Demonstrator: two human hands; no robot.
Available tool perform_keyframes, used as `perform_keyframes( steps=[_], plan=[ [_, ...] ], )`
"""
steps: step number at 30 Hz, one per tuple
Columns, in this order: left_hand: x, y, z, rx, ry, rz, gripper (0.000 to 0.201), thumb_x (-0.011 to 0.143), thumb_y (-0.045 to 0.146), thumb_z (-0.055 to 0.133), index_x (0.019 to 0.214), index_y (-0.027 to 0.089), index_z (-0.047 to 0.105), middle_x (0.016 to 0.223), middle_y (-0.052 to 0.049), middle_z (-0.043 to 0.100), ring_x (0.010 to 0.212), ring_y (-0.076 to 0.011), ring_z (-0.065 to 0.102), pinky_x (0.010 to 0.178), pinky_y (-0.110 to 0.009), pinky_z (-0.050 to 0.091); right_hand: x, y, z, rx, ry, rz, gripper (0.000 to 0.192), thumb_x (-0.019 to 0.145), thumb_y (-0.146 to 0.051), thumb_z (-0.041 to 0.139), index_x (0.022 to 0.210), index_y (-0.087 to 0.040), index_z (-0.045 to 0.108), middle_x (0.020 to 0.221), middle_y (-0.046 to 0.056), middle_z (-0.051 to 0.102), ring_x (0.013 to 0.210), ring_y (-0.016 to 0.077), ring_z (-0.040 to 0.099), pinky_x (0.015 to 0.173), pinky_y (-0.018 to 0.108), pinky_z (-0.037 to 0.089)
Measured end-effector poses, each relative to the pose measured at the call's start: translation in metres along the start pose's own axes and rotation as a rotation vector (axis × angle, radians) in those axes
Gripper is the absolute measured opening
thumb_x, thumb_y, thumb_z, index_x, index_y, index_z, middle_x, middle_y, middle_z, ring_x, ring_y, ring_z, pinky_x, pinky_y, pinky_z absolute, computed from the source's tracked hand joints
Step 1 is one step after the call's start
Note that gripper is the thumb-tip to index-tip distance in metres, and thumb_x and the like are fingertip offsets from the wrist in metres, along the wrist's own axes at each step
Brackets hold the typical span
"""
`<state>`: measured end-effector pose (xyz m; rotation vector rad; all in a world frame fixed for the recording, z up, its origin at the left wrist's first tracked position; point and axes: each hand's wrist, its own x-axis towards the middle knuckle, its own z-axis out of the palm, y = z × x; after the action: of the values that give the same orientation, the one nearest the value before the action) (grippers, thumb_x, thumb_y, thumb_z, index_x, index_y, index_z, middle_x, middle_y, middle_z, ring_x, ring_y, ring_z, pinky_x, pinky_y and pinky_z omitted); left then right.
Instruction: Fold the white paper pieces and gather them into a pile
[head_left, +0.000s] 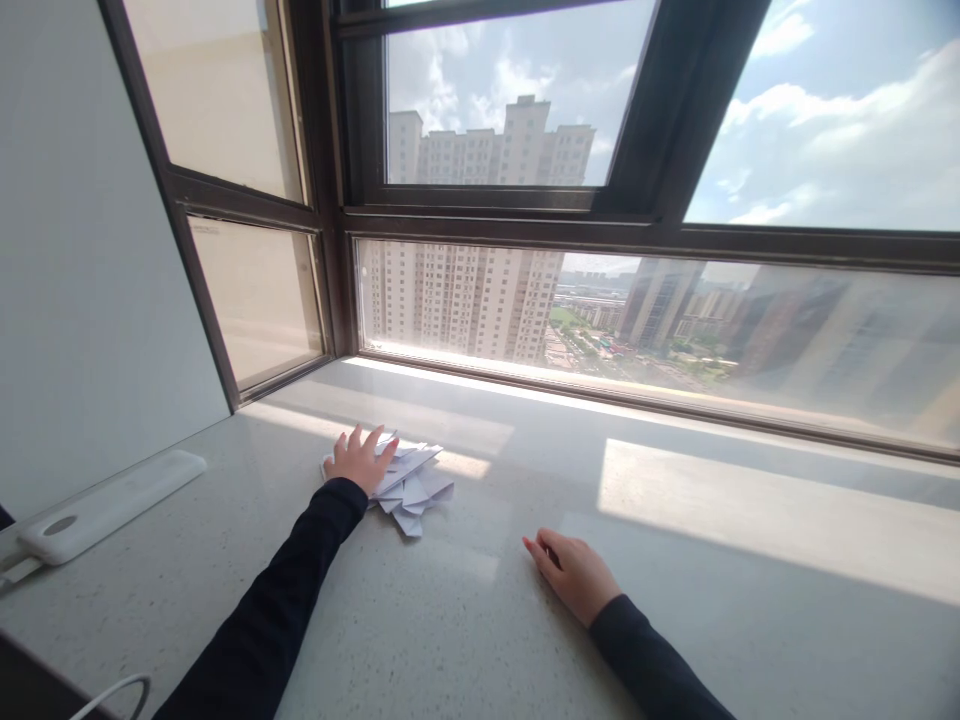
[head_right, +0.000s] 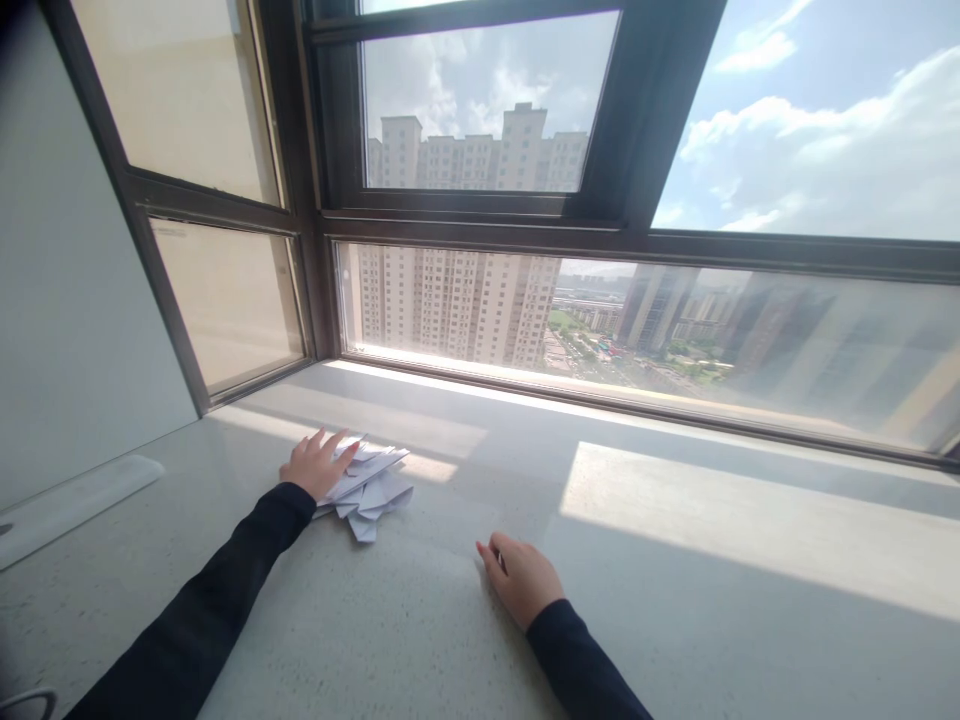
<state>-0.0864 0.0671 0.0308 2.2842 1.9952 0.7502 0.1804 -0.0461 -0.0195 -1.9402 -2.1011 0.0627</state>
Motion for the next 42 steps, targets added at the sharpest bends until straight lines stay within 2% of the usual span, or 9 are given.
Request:
perform_keyframes(
  steps=[4, 13, 16, 19, 22, 29, 33, 36, 42],
  plan=[
    [0.001, -0.015, 0.022, 0.073, -0.238, -0.193, 0.058, 0.068, 0.062, 0.027, 0.119, 0.035, 0.033, 0.128, -0.007, 0.032, 0.112, -0.0392, 0.024, 0.079, -0.06, 0.02, 0.001, 0.0, 0.001, -0.022, -0.004, 0.004, 0.031, 0.081, -0.033, 0.027, 0.057, -0.019, 0.042, 0.051, 0.0, 0.051, 0.048, 0.0116, 0.045, 0.045, 0.022, 0.021],
    [-0.04, 0.075, 0.055, 0.0, -0.288, 0.131, 0.054, 0.073, 0.056, 0.024, 0.121, 0.033, 0.027, 0.131, -0.007, 0.025, 0.117, -0.0349, 0.018, 0.084, -0.06, 0.014, 0.001, -0.003, -0.006, 0.239, 0.087, 0.107, 0.035, 0.079, -0.044, 0.026, 0.062, -0.02, 0.044, 0.047, -0.003, 0.046, 0.046, 0.0113, 0.045, 0.047, 0.021, 0.028],
    [-0.048, 0.087, 0.049, -0.064, -0.329, 0.131, 0.051, 0.076, 0.052, 0.019, 0.123, 0.033, 0.022, 0.133, -0.006, 0.022, 0.118, -0.0339, 0.016, 0.083, -0.061, 0.016, -0.001, -0.006, -0.004, 0.263, 0.116, 0.1, 0.031, 0.072, -0.048, 0.036, 0.068, -0.019, 0.047, 0.046, -0.004, 0.043, 0.045, 0.0117, 0.044, 0.046, 0.022, 0.03],
    [-0.056, 0.086, 0.043, -0.071, -0.262, 0.299, 0.047, 0.078, 0.049, 0.022, 0.123, 0.036, 0.02, 0.134, -0.001, 0.019, 0.12, -0.0304, 0.011, 0.086, -0.062, 0.009, 0.0, -0.006, -0.002, 0.319, 0.166, 0.072, 0.024, 0.069, -0.041, 0.042, 0.064, -0.018, 0.046, 0.053, -0.002, 0.046, 0.049, 0.0114, 0.044, 0.049, 0.022, 0.034],
    [-0.063, 0.079, 0.043, -0.057, -0.202, 0.49, 0.042, 0.077, 0.046, 0.029, 0.119, 0.041, 0.027, 0.133, 0.004, 0.021, 0.121, -0.0272, 0.01, 0.089, -0.059, -0.002, 0.003, 0.001, -0.004, 0.519, 0.267, 0.146, 0.021, 0.07, -0.038, 0.04, 0.063, -0.018, 0.044, 0.057, -0.001, 0.048, 0.051, 0.0108, 0.046, 0.048, 0.021, 0.036],
    [-0.058, 0.078, 0.028, -0.176, -0.102, 0.523, 0.037, 0.079, 0.039, 0.03, 0.114, 0.033, 0.037, 0.129, 0.002, 0.031, 0.119, -0.0227, 0.018, 0.094, -0.052, -0.004, 0.0, 0.015, -0.029, 0.944, 0.73, 0.355, 0.026, 0.069, -0.045, 0.047, 0.072, -0.019, 0.042, 0.053, -0.003, 0.047, 0.045, 0.0095, 0.044, 0.04, 0.02, 0.035],
    [-0.059, 0.085, 0.015, -0.399, -0.116, 0.625, 0.045, 0.078, 0.038, 0.035, 0.119, 0.019, 0.032, 0.125, -0.006, 0.037, 0.115, -0.0193, 0.027, 0.096, -0.035, 0.019, -0.005, -0.009, -0.033, 1.064, 0.568, 0.248, 0.028, 0.068, -0.045, 0.049, 0.075, -0.018, 0.045, 0.053, -0.003, 0.05, 0.042, 0.0093, 0.044, 0.037, 0.02, 0.034],
    [-0.063, 0.089, 0.019, -0.551, -0.228, 0.631, 0.032, 0.077, 0.035, 0.038, 0.102, 0.017, 0.048, 0.098, -0.007, 0.057, 0.091, -0.0184, 0.049, 0.081, -0.029, 0.036, -0.004, -0.028, -0.026, 1.084, 0.408, 0.14, 0.031, 0.071, -0.046, 0.045, 0.084, -0.018, 0.045, 0.063, 0.001, 0.055, 0.056, 0.0129, 0.051, 0.048, 0.023, 0.04],
    [-0.051, 0.082, 0.03, -0.923, -0.157, 0.231, 0.022, 0.077, 0.036, 0.037, 0.081, 0.017, 0.048, 0.052, 0.005, 0.048, 0.041, -0.0086, 0.046, 0.045, -0.02, 0.038, 0.001, -0.03, -0.002, 0.451, 0.358, 0.25, 0.042, 0.058, -0.053, 0.053, 0.083, -0.019, 0.054, 0.082, 0.007, 0.053, 0.08, 0.0228, 0.046, 0.069, 0.036, 0.036]
  ],
)
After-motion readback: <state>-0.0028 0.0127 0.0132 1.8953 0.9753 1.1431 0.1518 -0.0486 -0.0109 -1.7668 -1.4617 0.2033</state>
